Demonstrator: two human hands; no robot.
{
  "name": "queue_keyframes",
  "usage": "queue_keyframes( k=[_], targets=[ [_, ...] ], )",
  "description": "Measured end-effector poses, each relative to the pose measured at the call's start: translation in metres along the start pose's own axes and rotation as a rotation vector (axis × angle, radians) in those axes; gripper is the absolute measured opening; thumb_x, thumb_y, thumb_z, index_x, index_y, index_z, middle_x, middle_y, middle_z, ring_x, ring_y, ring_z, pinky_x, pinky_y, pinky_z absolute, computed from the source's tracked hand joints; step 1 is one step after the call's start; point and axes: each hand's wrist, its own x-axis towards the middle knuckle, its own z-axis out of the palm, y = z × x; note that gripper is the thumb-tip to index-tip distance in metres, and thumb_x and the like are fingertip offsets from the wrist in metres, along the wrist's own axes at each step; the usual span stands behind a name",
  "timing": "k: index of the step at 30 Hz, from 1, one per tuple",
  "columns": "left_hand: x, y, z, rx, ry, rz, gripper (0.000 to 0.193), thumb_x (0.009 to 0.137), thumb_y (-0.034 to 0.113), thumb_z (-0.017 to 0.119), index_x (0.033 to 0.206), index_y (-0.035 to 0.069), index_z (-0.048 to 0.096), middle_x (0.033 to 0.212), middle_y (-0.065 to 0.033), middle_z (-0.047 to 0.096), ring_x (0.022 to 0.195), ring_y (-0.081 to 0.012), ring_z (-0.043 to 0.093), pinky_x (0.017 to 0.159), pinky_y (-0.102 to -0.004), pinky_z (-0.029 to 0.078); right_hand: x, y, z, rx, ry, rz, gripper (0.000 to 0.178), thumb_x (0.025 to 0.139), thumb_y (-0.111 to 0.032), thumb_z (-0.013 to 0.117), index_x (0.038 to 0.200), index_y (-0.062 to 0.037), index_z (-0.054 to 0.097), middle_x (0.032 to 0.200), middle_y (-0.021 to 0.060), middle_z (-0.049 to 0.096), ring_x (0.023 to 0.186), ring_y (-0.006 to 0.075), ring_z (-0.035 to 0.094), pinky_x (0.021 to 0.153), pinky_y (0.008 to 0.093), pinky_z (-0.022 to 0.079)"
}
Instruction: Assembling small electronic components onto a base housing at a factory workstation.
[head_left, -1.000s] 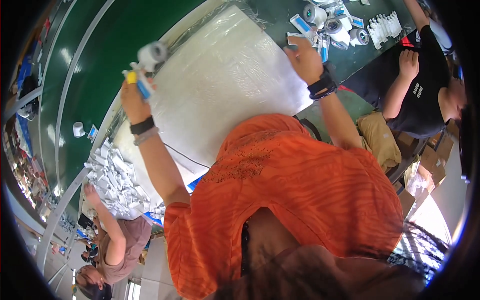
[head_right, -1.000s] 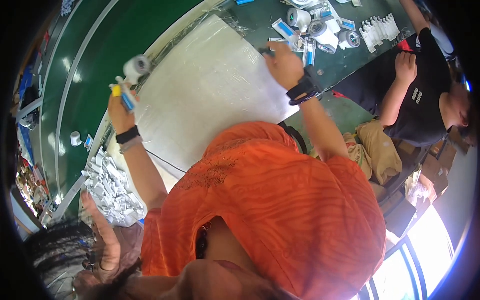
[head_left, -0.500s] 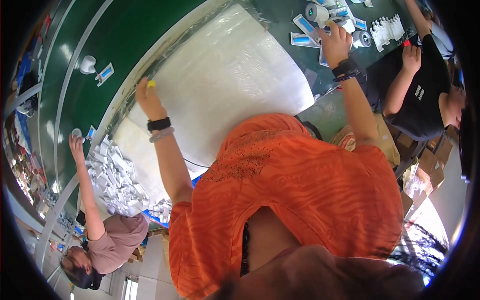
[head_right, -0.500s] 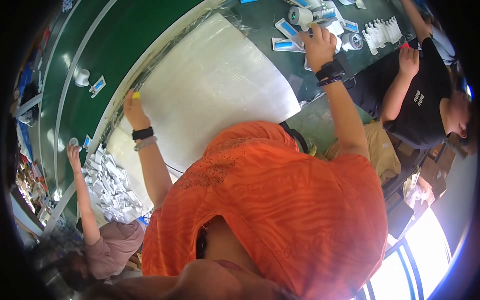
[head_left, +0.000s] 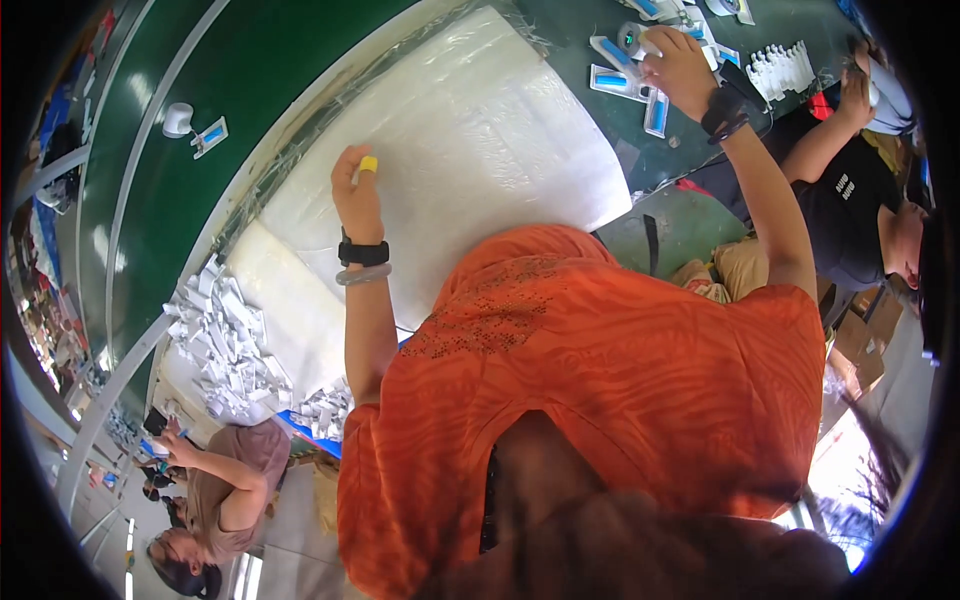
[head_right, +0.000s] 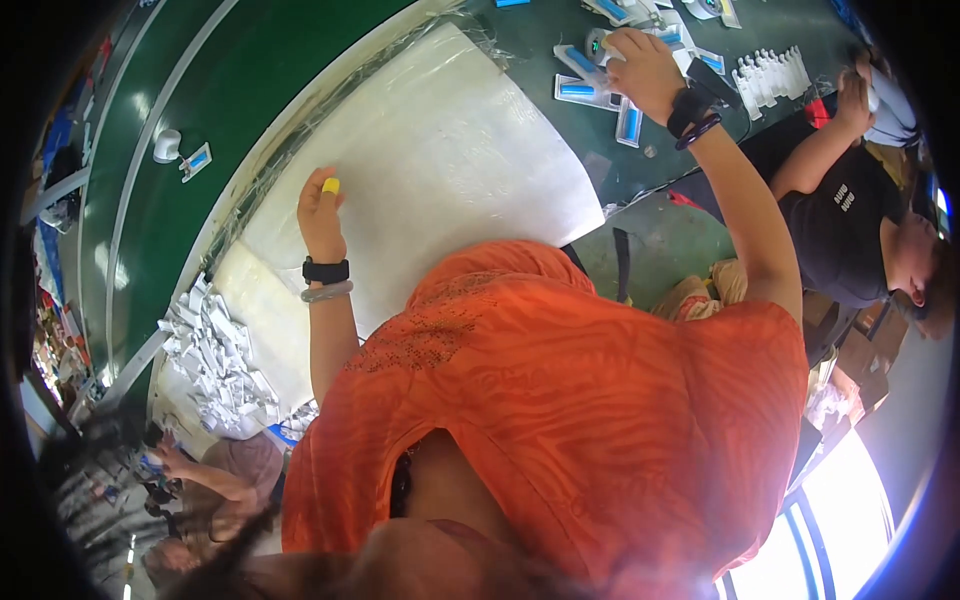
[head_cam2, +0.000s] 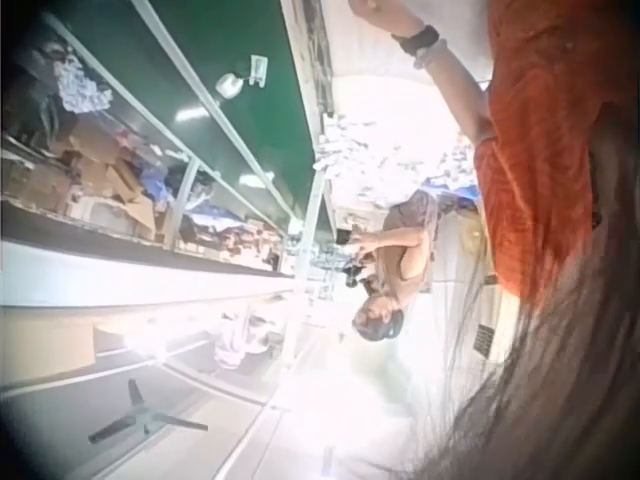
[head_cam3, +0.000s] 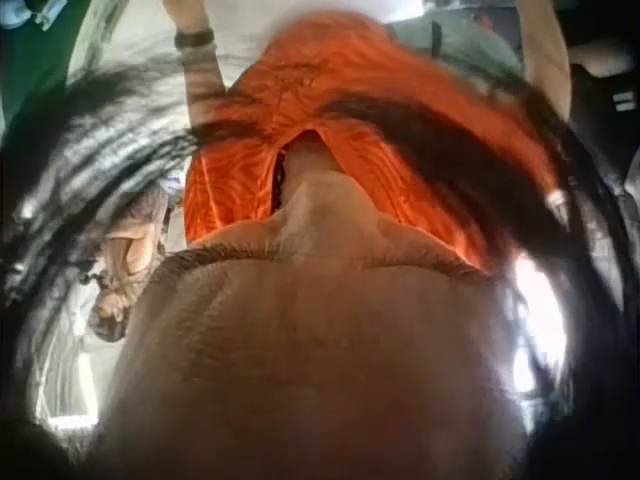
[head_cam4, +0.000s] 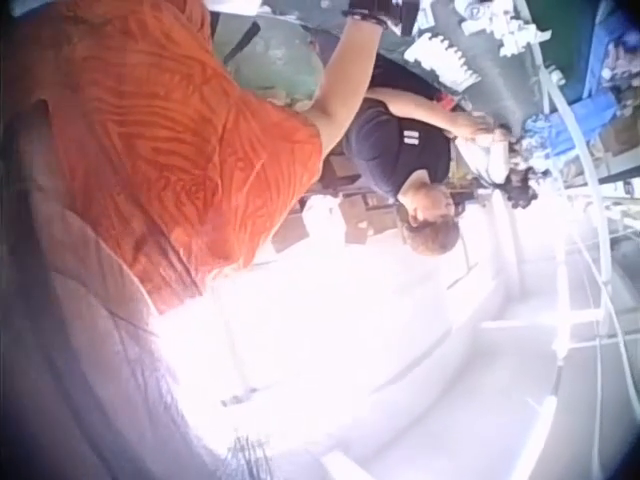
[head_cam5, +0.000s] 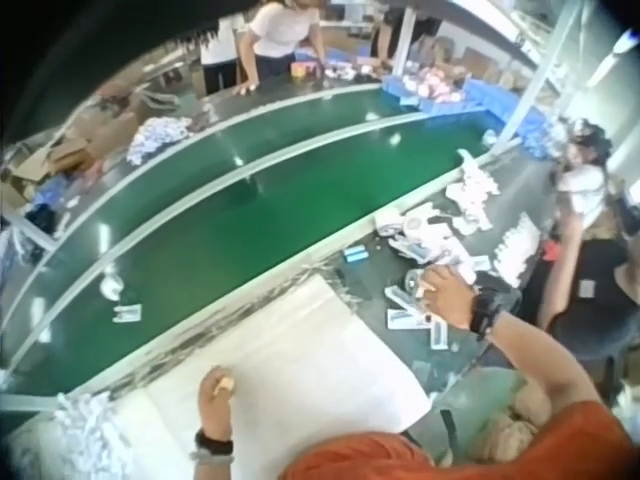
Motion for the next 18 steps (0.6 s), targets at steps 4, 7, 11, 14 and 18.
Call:
queue_keyframes(
  k=[4, 7, 11, 14, 18],
  targets=[
    [-0.012, 0.02, 0.004, -0.049, -0.11, -0.102, 0.028, 0.09, 0.0, 0.053, 0.115, 0.004, 0.063, 0.113, -0.0065, 0.062, 0.101, -0.0181, 0.061, 0.087, -0.0275, 0.048, 0.016, -0.003, -0.007, 0.596, 0.011, 0.086, 0.017, 0.086, -0.017, 0.069, 0.087, -0.0052, 0.057, 0.093, 0.0062, 0.06, 0.09, 0.0232, 0.056, 0.081, 0.0337, 0.044],
    [-0.025, 0.033, 0.017, -0.094, -0.257, -0.101, 0.03, 0.089, 0.0, 0.053, 0.118, 0.003, 0.061, 0.103, -0.004, 0.064, 0.095, -0.018, 0.062, 0.087, -0.0264, 0.047, 0.031, -0.038, -0.023, 1.286, -0.286, 0.386, 0.018, 0.095, -0.022, 0.061, 0.09, -0.0058, 0.057, 0.085, 0.0008, 0.057, 0.081, 0.012, 0.054, 0.076, 0.0266, 0.042],
    [-0.048, 0.068, 0.048, 0.156, -0.463, 0.398, 0.043, 0.083, 0.005, 0.063, 0.126, 0.003, 0.054, 0.121, -0.0125, 0.058, 0.11, -0.0227, 0.057, 0.091, -0.0351, 0.047, 0.038, -0.105, -0.02, 1.775, -0.192, 0.378, 0.022, 0.1, -0.024, 0.053, 0.102, -0.0033, 0.06, 0.083, 0.0006, 0.062, 0.076, 0.0069, 0.058, 0.068, 0.0203, 0.042],
    [-0.061, 0.105, 0.07, 0.429, -0.39, 0.696, 0.06, 0.077, 0.009, 0.072, 0.133, 0.006, 0.05, 0.131, -0.0135, 0.054, 0.115, -0.0285, 0.056, 0.095, -0.037, 0.046, 0.05, -0.152, -0.033, 1.93, -0.28, 0.331, 0.022, 0.1, -0.024, 0.052, 0.104, -0.0036, 0.06, 0.083, 0.0017, 0.063, 0.071, 0.0081, 0.06, 0.067, 0.0202, 0.043],
    [-0.058, 0.1, 0.072, 0.357, -0.612, 0.625, 0.068, 0.074, 0.017, 0.077, 0.134, 0.007, 0.048, 0.127, -0.0161, 0.057, 0.112, -0.0327, 0.057, 0.093, -0.0379, 0.047, 0.059, -0.183, -0.051, 2.092, -0.362, 0.298, 0.018, 0.099, -0.021, 0.055, 0.097, -0.0031, 0.057, 0.076, 0.0024, 0.063, 0.069, 0.007, 0.059, 0.068, 0.0225, 0.046]
  ],
)
